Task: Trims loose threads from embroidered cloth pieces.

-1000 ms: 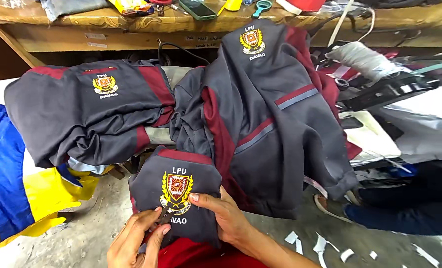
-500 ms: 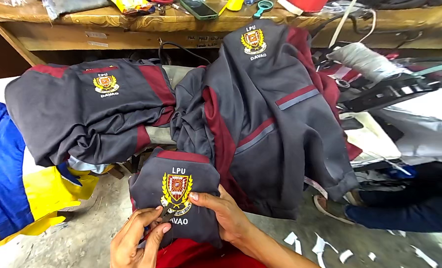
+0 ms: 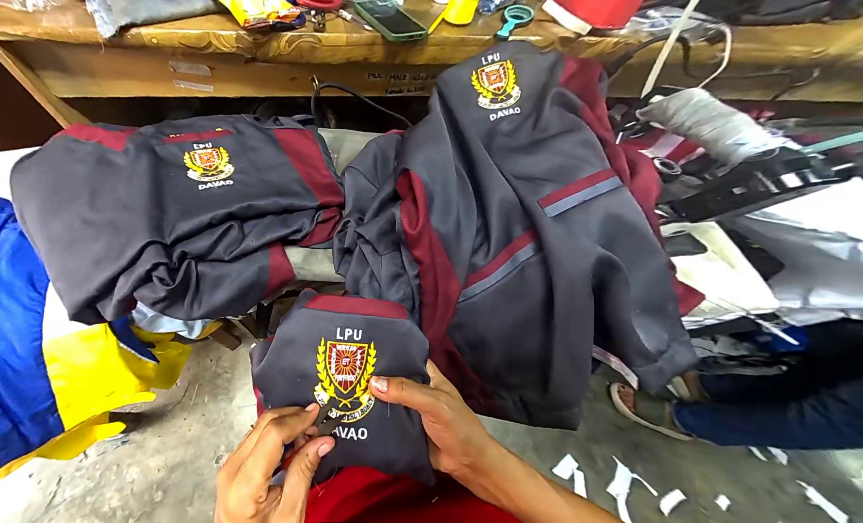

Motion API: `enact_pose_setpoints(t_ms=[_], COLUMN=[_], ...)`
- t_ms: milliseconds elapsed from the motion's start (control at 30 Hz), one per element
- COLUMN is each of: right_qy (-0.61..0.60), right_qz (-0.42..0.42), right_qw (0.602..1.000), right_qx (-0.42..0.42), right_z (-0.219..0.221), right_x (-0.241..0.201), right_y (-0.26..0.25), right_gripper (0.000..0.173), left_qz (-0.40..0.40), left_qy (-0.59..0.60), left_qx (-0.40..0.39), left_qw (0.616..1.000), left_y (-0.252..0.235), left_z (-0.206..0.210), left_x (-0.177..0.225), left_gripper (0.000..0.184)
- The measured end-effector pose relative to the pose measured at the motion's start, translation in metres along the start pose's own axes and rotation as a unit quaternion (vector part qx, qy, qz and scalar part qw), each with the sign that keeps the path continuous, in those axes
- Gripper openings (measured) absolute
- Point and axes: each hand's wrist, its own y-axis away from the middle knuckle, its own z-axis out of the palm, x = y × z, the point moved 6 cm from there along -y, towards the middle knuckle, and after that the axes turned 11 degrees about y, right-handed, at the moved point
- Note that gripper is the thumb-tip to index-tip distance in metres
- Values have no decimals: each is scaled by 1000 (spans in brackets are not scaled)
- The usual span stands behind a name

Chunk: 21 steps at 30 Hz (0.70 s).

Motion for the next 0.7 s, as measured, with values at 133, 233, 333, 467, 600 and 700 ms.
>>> enact_pose_setpoints(t_ms=[133, 233, 333, 467, 600, 700], right_qy=[-5, -1, -4, -5, 5, 2], right_qz=[1, -11, -12, -11, -10, -8], right_qw=[1000, 1000, 1000, 1000, 1000, 1000], right_qx=[-4, -12, -10, -12, -10, -10], right_z=[0, -1, -2, -2, 0, 1], right_x=[0, -1, -1, -1, -2, -1], right_y=[-1, 0, 0, 0, 1, 1], right_gripper=[29, 30, 30, 28, 29, 30], left_qz=[16, 18, 19, 25, 27, 30], left_qy=[-7, -6, -5, -13, -16, -18], left_qx=[-7, -9, -15, -28, -25, -16], left_qw=[1000, 1000, 1000, 999, 999, 999], left_y=[-2, -4, -3, -3, -4, -4], left_z=[0, 0, 1, 0, -2, -2], left_x=[0, 0, 0, 1, 2, 2], left_gripper=[23, 23, 23, 21, 19, 17])
